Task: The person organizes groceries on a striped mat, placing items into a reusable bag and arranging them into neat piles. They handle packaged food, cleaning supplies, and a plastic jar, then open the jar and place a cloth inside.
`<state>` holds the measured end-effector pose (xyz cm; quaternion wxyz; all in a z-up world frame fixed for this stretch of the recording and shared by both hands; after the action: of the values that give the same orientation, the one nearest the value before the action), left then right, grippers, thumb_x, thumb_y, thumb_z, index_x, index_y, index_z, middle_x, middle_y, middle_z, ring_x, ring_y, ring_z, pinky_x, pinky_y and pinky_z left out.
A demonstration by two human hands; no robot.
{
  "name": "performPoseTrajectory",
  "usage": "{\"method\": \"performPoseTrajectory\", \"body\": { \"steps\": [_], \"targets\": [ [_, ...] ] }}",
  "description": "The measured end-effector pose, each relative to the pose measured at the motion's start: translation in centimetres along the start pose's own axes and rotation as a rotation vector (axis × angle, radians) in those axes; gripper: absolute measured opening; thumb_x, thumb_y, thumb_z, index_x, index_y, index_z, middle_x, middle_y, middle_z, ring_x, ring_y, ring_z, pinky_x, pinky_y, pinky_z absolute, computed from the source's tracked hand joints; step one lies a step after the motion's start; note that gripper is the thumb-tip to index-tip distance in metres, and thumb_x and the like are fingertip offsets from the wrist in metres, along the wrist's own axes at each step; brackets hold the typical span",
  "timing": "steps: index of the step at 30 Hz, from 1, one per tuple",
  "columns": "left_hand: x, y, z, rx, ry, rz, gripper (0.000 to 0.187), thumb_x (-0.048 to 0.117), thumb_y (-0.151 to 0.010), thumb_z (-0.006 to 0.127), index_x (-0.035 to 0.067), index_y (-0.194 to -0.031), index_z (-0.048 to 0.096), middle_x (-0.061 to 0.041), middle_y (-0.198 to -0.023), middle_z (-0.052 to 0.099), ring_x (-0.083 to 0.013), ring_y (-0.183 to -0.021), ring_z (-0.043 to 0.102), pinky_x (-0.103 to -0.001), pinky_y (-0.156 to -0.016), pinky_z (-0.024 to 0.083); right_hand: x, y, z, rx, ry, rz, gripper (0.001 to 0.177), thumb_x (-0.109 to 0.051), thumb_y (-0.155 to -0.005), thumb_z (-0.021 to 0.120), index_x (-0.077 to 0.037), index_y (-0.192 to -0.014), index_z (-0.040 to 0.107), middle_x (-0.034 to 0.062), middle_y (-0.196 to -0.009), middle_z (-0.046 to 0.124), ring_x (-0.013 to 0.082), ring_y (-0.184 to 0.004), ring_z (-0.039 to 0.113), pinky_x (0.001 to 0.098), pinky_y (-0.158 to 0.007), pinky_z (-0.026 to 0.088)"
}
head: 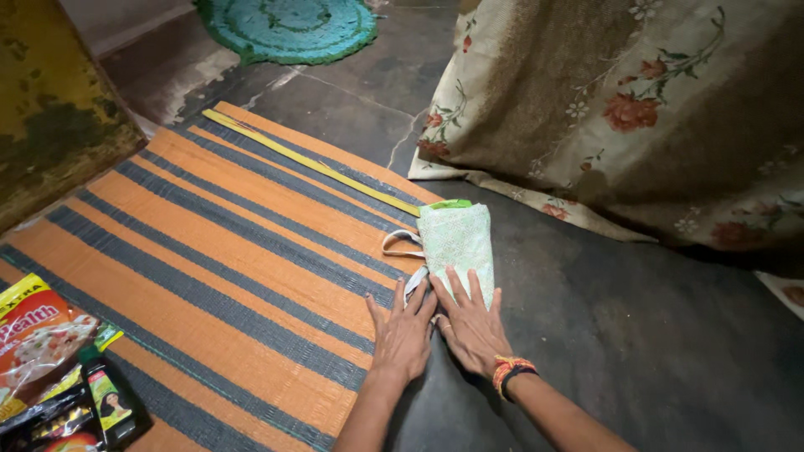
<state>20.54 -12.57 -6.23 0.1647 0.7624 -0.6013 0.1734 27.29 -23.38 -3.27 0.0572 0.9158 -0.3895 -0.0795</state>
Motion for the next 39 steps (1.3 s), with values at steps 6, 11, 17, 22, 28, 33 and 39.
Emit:
{"method": "performPoseTrajectory", "body": {
  "steps": [6,11,17,22,28,33,39],
  "targets": [
    [-0.7,0.6,-1.1,0.170,0.128,0.061,0.060,0.017,-0.099,0.051,0.016,-0.156,0.034,-0.005,-0.166,0.026,-0.0335,-0.151,0.025,-0.072,-0.115,0.013,-0.8,0.5,0.0,0.171,0.007,0.008,0.078,-0.036,-0.095,0.054,-0.014,-0.159,0.015,0.0061,-0.169,0.012,0.0351,-0.154,0.006,0.0731,-0.115,0.003],
    [-1.0,2.3,-2.8,0.223,0.112,0.036,0.064,0.017,-0.096,0.054,0.013,-0.156,0.031,-0.010,-0.165,0.024,-0.0364,-0.150,0.023,-0.070,-0.115,0.014,-1.8,0.9,-1.0,0.399,0.002,-0.038,0.084,-0.036,-0.091,0.054,-0.006,-0.159,0.016,0.0109,-0.167,0.016,0.0336,-0.154,0.010,0.0713,-0.116,0.001],
    [-3.7,6.1,-6.4,0.306,0.103,-0.032,0.062,0.021,-0.098,0.055,0.013,-0.155,0.032,-0.011,-0.165,0.023,-0.0383,-0.151,0.020,-0.070,-0.116,0.010,-3.3,0.6,-4.0,0.607,0.123,-0.023,0.081,-0.043,-0.091,0.051,-0.003,-0.157,0.022,0.0133,-0.168,0.017,0.0362,-0.154,0.012,0.0724,-0.116,0.000],
    [-7.1,9.9,-9.0,0.388,0.049,-0.107,0.065,0.021,-0.097,0.056,0.013,-0.157,0.031,-0.015,-0.164,0.024,-0.0403,-0.151,0.017,-0.071,-0.115,0.010,-5.9,-0.2,-5.4,0.573,0.165,-0.041,0.077,-0.045,-0.094,0.049,-0.007,-0.157,0.026,0.0108,-0.169,0.018,0.0334,-0.155,0.014,0.0718,-0.118,-0.002],
    [-10.8,14.1,-11.5,0.453,-0.022,-0.224,0.064,0.025,-0.097,0.057,0.013,-0.155,0.032,-0.017,-0.163,0.024,-0.0424,-0.151,0.015,-0.071,-0.115,0.011,-11.3,0.0,-4.8,0.622,0.055,-0.208,0.073,-0.043,-0.097,0.048,-0.008,-0.158,0.028,0.0114,-0.167,0.022,0.0336,-0.155,0.015,0.0714,-0.119,0.000],
    [-12.9,17.4,-13.4,0.581,-0.032,-0.258,0.064,0.026,-0.097,0.059,0.011,-0.154,0.035,-0.021,-0.161,0.026,-0.0445,-0.150,0.016,-0.071,-0.114,0.012,-15.7,0.3,-4.9,0.620,-0.040,-0.310,0.069,-0.038,-0.096,0.052,-0.010,-0.155,0.032,0.0125,-0.164,0.026,0.0353,-0.153,0.018,0.0710,-0.118,0.003],
    [-15.2,21.7,-15.4,0.641,-0.061,-0.338,0.058,0.023,-0.093,0.063,0.009,-0.147,0.046,-0.022,-0.155,0.035,-0.0439,-0.149,0.021,-0.070,-0.116,0.014,-20.9,1.1,-5.6,0.606,-0.157,-0.469,0.053,-0.031,-0.097,0.056,-0.012,-0.145,0.047,0.0150,-0.156,0.036,0.0359,-0.147,0.029,0.0658,-0.118,0.016]
  ]
}}
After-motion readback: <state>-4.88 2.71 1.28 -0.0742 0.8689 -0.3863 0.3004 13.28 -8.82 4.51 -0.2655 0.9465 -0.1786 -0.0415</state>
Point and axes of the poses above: each hand's wrist, its own y-axis away from the middle knuckle, its own z-axis out of the palm, x = y × z, the point moved 3 cm from there along -y, towards the middle knuckle
